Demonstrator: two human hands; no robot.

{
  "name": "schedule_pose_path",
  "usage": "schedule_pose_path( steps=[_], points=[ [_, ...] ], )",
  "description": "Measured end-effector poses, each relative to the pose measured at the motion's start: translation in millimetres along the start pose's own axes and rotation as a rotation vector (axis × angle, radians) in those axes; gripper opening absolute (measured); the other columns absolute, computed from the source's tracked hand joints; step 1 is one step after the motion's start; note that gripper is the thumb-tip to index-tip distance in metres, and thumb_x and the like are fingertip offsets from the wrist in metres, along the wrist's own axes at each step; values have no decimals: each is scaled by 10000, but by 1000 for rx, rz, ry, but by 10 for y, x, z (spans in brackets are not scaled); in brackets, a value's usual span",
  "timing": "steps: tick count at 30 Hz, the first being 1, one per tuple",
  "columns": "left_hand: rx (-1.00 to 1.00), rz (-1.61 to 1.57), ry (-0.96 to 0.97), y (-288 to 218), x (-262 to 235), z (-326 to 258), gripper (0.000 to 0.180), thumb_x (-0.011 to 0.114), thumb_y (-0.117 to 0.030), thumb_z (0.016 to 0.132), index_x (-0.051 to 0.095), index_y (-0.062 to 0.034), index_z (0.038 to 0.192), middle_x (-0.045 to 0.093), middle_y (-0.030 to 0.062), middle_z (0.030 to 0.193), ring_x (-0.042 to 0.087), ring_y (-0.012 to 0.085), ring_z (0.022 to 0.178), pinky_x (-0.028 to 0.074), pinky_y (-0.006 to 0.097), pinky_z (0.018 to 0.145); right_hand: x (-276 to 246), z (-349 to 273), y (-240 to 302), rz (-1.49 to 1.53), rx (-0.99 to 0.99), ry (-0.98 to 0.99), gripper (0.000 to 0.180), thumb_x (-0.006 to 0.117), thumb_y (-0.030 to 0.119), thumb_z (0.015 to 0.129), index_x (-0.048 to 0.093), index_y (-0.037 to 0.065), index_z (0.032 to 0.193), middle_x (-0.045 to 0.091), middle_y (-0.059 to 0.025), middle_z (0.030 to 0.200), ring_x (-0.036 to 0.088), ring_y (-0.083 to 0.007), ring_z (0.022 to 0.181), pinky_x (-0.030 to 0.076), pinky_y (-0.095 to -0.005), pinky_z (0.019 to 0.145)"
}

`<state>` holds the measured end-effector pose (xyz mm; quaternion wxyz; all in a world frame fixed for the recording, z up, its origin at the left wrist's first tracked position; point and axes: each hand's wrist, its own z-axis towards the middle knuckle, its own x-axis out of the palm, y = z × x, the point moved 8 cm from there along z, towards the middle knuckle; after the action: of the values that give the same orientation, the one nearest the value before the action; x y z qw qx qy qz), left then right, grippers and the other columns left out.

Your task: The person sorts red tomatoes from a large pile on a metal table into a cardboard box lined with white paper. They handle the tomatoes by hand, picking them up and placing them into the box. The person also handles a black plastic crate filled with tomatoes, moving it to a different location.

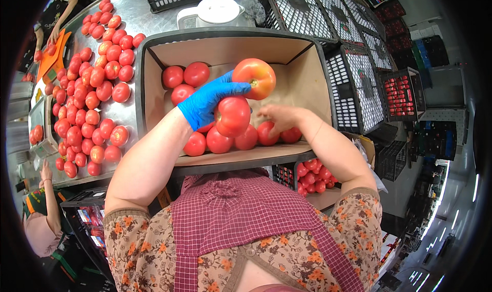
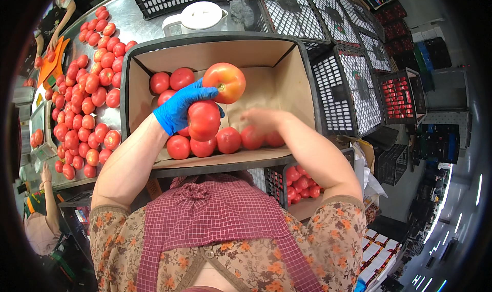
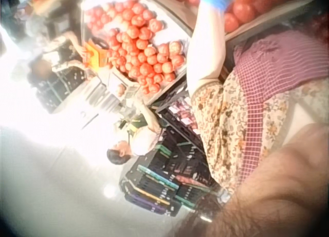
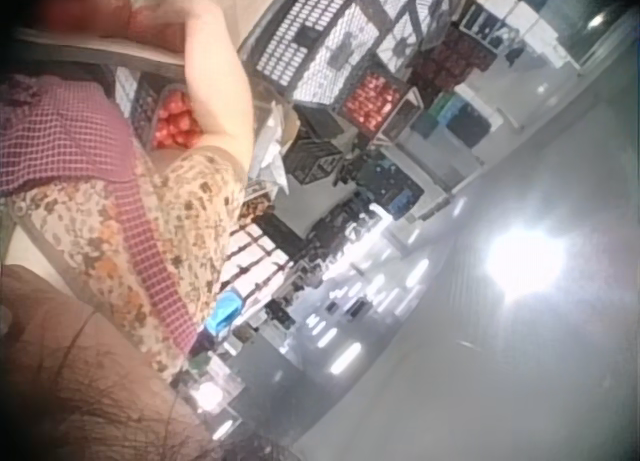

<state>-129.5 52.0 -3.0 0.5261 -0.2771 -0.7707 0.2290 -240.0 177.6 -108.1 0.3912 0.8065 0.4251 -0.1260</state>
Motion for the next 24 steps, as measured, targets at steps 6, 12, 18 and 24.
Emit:
schedule_pose_path(
  steps=[6,12,18,24],
  points=[
    [-98,-87,-85,13,-115,-49,613,727,-301,835,456,-111,1352,574,62,1143,623,180,934,554,350,779,286,104,172,-299,16,148,704,818,245,538,572,83,1177,534,-208,1131,576,-386,1034,487,-444,869],
    [-15,-189,-188,28,-369,84,569,724,-362,834,511,-105,1295,604,50,1032,628,155,884,547,325,778,-520,-121,307,-63,53,-340,679,818,217,560,548,63,1163,547,-184,1106,562,-363,1035,487,-405,897],
    [69,-247,-145,-81,-323,92,574,644,-408,886,491,-87,1337,628,114,1174,630,186,963,534,336,845,-992,-495,487,1068,-319,-545,718,783,343,699,444,78,1274,574,-108,1153,610,-224,1016,541,-365,792],
    [119,-283,-139,-119,-254,63,586,638,-436,877,499,-74,1316,635,140,1184,656,247,927,565,376,789,-819,-588,911,1402,-493,-464,721,700,541,769,486,65,1266,604,-108,1083,631,-211,904,538,-344,673]
  ],
)
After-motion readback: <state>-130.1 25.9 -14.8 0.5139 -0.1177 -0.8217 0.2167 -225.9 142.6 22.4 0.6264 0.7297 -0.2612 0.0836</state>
